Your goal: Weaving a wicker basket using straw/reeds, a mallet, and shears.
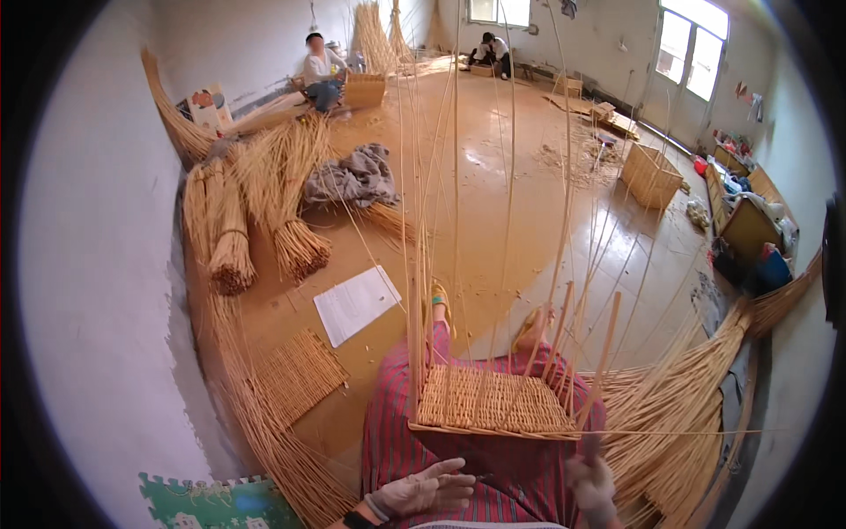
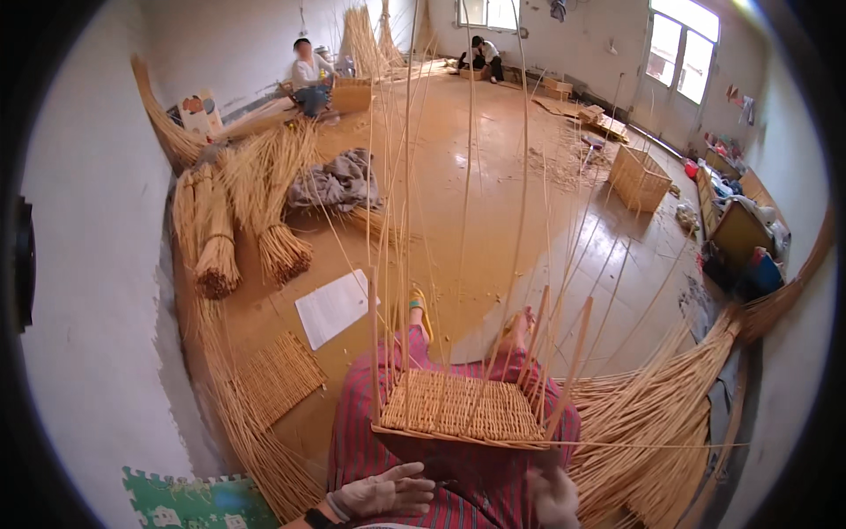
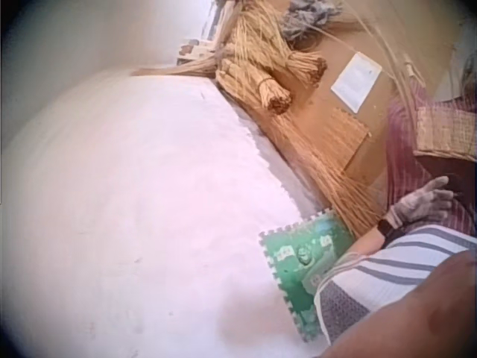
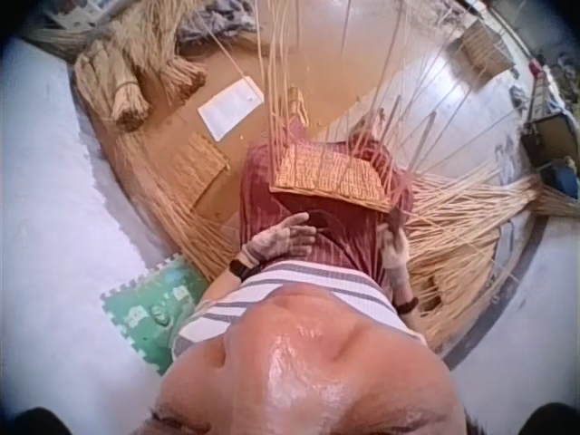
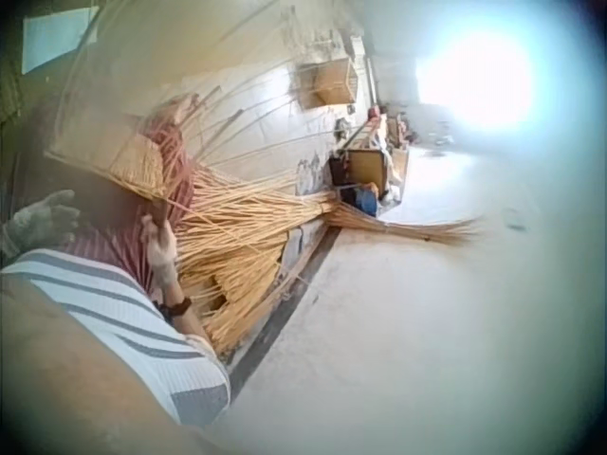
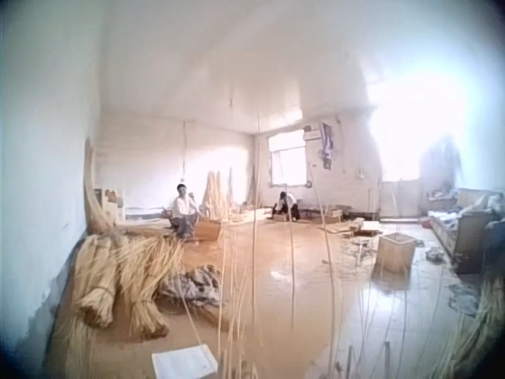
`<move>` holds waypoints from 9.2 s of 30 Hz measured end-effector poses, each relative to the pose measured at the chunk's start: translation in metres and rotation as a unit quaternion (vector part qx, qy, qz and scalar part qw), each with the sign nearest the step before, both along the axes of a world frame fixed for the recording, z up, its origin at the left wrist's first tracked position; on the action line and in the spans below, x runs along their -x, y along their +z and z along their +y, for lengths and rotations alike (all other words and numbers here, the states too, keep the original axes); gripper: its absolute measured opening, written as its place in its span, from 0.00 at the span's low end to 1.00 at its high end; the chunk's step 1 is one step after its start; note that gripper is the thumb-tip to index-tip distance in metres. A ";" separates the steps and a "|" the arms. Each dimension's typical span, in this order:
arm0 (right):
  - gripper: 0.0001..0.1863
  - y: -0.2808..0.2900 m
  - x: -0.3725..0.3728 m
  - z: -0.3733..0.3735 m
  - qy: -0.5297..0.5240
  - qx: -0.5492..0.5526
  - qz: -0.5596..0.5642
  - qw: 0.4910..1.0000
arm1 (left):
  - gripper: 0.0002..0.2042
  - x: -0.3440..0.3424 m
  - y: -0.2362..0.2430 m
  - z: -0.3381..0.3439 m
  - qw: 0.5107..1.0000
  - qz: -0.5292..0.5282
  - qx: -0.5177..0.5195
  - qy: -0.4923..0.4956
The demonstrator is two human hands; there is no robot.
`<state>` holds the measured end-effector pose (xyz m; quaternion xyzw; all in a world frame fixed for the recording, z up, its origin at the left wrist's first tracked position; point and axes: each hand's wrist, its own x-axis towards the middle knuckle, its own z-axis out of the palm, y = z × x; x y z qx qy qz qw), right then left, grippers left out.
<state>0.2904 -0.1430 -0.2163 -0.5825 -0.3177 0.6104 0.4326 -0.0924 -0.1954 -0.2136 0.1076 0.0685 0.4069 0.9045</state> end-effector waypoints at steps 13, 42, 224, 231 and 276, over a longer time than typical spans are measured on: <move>0.12 0.320 0.303 0.182 0.382 -0.349 0.016 0.856 | 0.27 0.140 0.260 0.055 0.687 0.002 -0.464 0.560; 0.17 0.112 0.177 0.103 0.518 -0.031 -0.167 0.838 | 0.22 0.089 0.077 0.042 0.616 0.646 -0.385 0.233; 0.14 -0.111 0.143 0.027 0.678 -0.144 -0.084 0.716 | 0.33 -0.018 -0.116 0.072 0.937 0.153 0.276 0.151; 0.13 -0.112 0.148 0.022 0.664 -0.142 -0.094 0.728 | 0.27 -0.021 -0.130 0.072 0.934 0.195 0.222 0.201; 0.31 -0.165 0.143 0.018 0.693 -0.156 -0.109 0.696 | 0.26 -0.027 -0.132 0.073 0.934 0.199 0.234 0.182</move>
